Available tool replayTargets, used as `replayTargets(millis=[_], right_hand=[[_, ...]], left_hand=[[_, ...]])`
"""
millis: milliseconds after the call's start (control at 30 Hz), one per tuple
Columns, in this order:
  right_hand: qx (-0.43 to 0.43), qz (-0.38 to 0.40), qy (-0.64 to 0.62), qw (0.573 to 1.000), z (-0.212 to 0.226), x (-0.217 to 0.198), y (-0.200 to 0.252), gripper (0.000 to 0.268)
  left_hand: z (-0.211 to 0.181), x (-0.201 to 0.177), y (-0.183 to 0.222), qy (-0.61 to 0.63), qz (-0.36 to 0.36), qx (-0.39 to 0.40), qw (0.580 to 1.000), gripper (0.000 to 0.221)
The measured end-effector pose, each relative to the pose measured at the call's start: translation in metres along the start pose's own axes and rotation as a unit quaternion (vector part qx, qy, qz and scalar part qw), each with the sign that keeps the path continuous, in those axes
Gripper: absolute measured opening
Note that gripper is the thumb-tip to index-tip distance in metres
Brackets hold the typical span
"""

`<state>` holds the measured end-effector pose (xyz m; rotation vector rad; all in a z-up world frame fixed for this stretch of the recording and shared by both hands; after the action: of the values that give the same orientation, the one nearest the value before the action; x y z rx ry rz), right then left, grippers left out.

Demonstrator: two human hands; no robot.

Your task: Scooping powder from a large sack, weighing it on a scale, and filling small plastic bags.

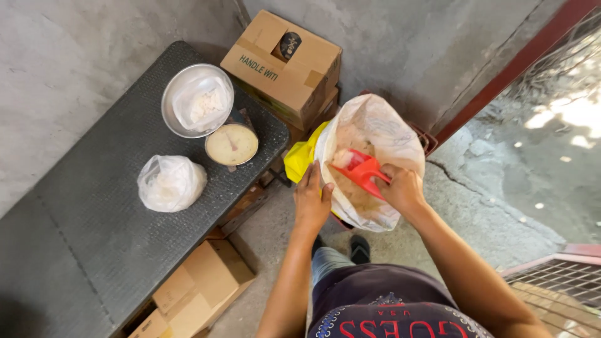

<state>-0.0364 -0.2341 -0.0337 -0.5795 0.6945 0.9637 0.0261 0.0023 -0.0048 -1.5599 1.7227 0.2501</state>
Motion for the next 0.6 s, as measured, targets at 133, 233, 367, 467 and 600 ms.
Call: replayTargets(millis=[133,233,367,467,600], right_hand=[[0.027,-0.016,0.016,0.999,0.010,-0.043,0.010,0.024],[0.076,0.009,0.006,0.997,0.015,-0.071,0.016,0.026],[0.034,-0.015,-0.039,0.999,0.036,-0.097,0.010,0.029],[0.005,-0.024,-0.052,0.998,0.058,-0.110,0.001,0.030],[-0.030,-0.027,-0.056,0.998,0.100,-0.117,-0.021,0.031]], left_hand=[[-0.006,0.001,-0.007,0.005,-0.004,0.036,0.999,0.067],[-0.005,0.001,-0.011,-0.023,-0.010,0.010,1.000,0.067],[-0.013,-0.015,-0.020,-0.016,-0.025,0.029,0.999,0.064],[-0.025,-0.037,-0.028,-0.013,-0.055,0.027,0.998,0.063],[-0.009,-0.069,-0.044,-0.004,-0.120,0.033,0.992,0.061]])
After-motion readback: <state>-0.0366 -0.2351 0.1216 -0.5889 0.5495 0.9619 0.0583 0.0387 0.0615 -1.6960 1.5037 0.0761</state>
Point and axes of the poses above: each hand's wrist, its own y-axis away from the middle knuckle, its own x-axis out of the palm, z = x × y, the point moved 4 cm from there along -y, towards the middle knuckle, and after that the axes turned 7 degrees about -z, right-handed, at the moved point
